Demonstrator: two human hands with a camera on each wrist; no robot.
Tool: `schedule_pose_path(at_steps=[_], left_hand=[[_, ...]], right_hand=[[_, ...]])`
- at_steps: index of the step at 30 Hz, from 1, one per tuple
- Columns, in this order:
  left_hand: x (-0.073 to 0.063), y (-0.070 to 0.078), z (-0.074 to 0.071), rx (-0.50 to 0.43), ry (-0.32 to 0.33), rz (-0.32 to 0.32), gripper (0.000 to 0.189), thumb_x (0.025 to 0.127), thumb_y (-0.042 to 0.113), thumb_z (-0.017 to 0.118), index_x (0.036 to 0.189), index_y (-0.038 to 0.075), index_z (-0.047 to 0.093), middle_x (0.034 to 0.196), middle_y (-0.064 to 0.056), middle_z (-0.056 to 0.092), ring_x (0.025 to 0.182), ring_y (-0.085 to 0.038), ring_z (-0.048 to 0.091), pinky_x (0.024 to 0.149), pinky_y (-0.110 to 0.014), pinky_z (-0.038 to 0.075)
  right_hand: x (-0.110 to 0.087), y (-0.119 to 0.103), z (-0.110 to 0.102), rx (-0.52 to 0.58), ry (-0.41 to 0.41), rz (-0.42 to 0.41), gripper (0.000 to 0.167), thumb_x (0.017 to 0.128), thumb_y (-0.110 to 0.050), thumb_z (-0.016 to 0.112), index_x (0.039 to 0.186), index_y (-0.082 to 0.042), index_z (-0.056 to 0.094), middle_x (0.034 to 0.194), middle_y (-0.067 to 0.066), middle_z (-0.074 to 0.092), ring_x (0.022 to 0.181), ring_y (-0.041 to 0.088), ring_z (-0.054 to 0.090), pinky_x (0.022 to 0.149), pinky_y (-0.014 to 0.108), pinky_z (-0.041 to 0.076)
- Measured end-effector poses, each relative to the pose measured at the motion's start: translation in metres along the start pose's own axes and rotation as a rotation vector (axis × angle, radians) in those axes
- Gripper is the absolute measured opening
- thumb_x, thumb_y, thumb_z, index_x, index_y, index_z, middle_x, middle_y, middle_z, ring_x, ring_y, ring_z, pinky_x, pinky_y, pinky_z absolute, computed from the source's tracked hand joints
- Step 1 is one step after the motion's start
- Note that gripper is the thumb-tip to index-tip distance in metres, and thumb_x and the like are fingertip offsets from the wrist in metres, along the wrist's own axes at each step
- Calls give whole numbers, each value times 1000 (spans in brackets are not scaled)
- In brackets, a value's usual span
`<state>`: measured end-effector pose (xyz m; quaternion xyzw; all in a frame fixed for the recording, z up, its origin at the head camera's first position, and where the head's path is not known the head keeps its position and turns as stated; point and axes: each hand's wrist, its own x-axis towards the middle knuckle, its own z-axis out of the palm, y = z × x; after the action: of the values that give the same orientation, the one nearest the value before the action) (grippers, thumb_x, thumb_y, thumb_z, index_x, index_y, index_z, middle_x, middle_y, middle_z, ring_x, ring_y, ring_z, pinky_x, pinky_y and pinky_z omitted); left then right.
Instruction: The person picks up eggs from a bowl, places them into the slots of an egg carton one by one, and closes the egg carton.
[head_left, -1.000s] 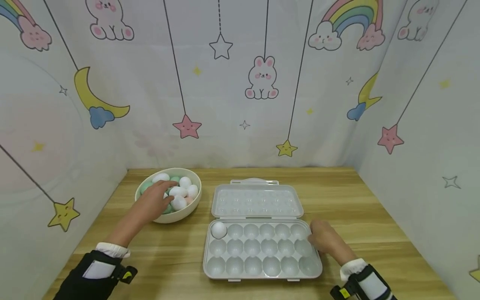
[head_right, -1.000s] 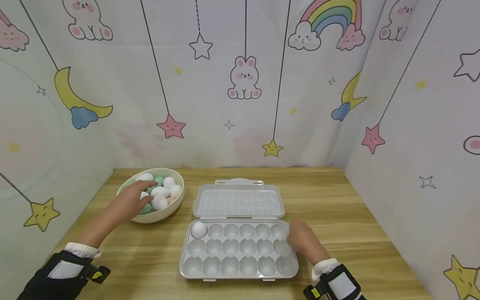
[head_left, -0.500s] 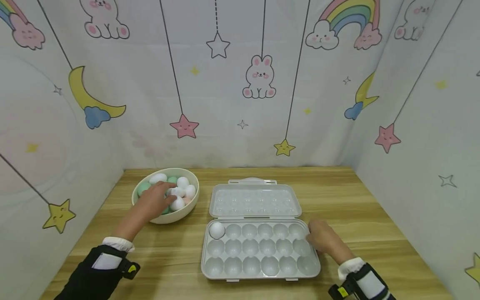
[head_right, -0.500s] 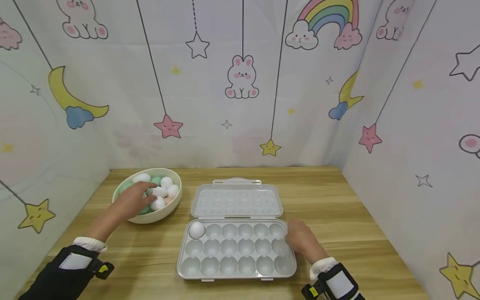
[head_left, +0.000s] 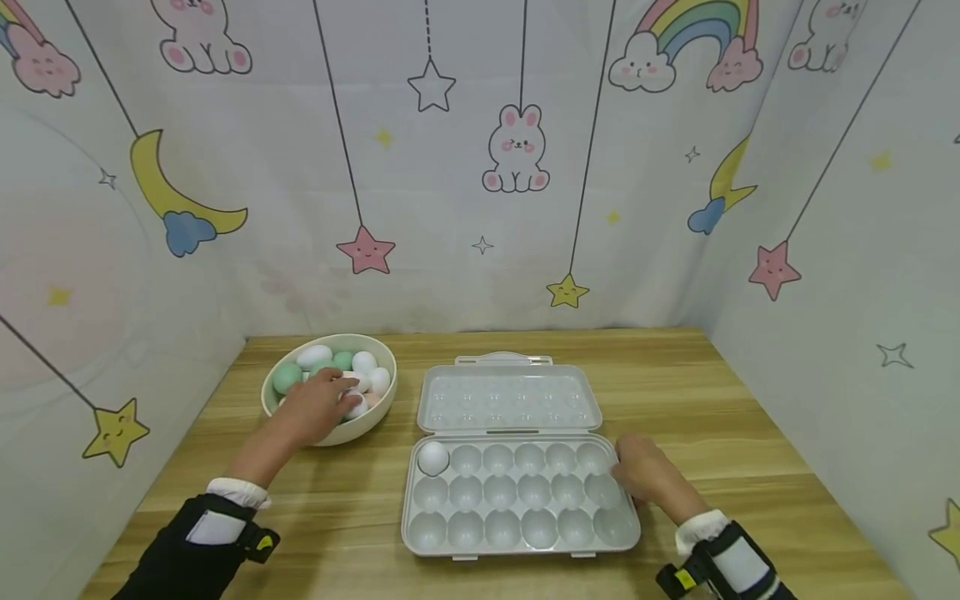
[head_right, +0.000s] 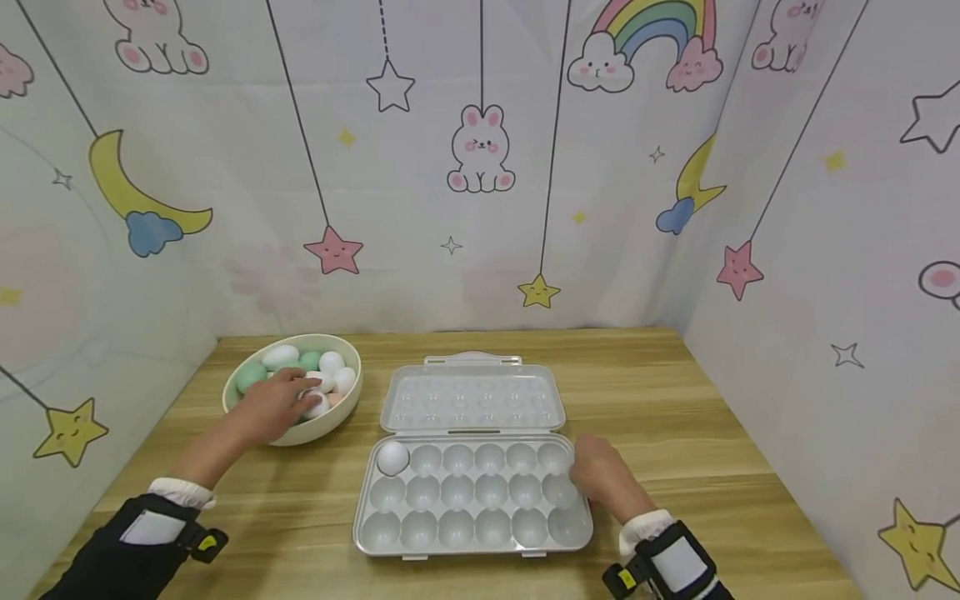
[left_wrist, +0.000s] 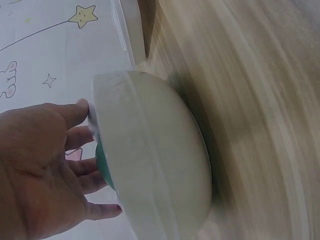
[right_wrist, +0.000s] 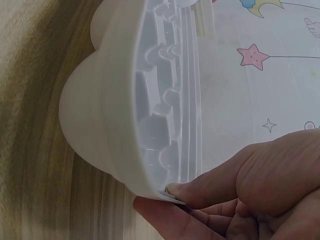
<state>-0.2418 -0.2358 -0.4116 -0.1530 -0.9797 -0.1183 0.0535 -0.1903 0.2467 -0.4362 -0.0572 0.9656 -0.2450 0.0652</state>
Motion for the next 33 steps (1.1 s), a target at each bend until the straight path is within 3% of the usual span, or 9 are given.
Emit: schedule_pose_path(at_steps=[7,15,21,28,33], left_hand=[[-3,4,0,11,4,62,40,100,20,69,131,-5,66,138,-32,55,130,-49,51,98,-78,37],[-3,10,0,69,5,110,39,95,12,73,130,-5,66,132,-26,61,126,-49,52,94,-69,44],[3,11,-6,67,-47,140,37,93,7,74,126,-9,65,123,-26,64,117,-46,58,96,-60,49],[11,10,-15,-25,-145,69,38,91,10,76,124,-8,67,118,-24,58,103,-37,63,86,-52,55],[14,6,-15,-85,-152,82,37,89,9,78,120,-8,69,115,-25,56,98,-31,59,83,-47,54]], right_hand=[[-1,-1,-1,-7,-5,5,6,81,7,59,78,4,55,65,10,53,47,20,55,41,28,47],[0,0,1,-17,4,-4,14,83,8,61,74,-1,54,64,8,52,51,20,53,44,29,45],[1,1,1,-27,4,-8,15,84,8,60,74,-2,54,64,7,52,53,21,52,46,30,44],[0,0,-1,-26,-7,4,13,85,6,60,77,-1,55,66,8,53,54,21,54,47,31,46],[1,1,-1,-23,7,-13,13,83,7,61,75,-1,55,65,8,53,54,21,53,47,31,46]])
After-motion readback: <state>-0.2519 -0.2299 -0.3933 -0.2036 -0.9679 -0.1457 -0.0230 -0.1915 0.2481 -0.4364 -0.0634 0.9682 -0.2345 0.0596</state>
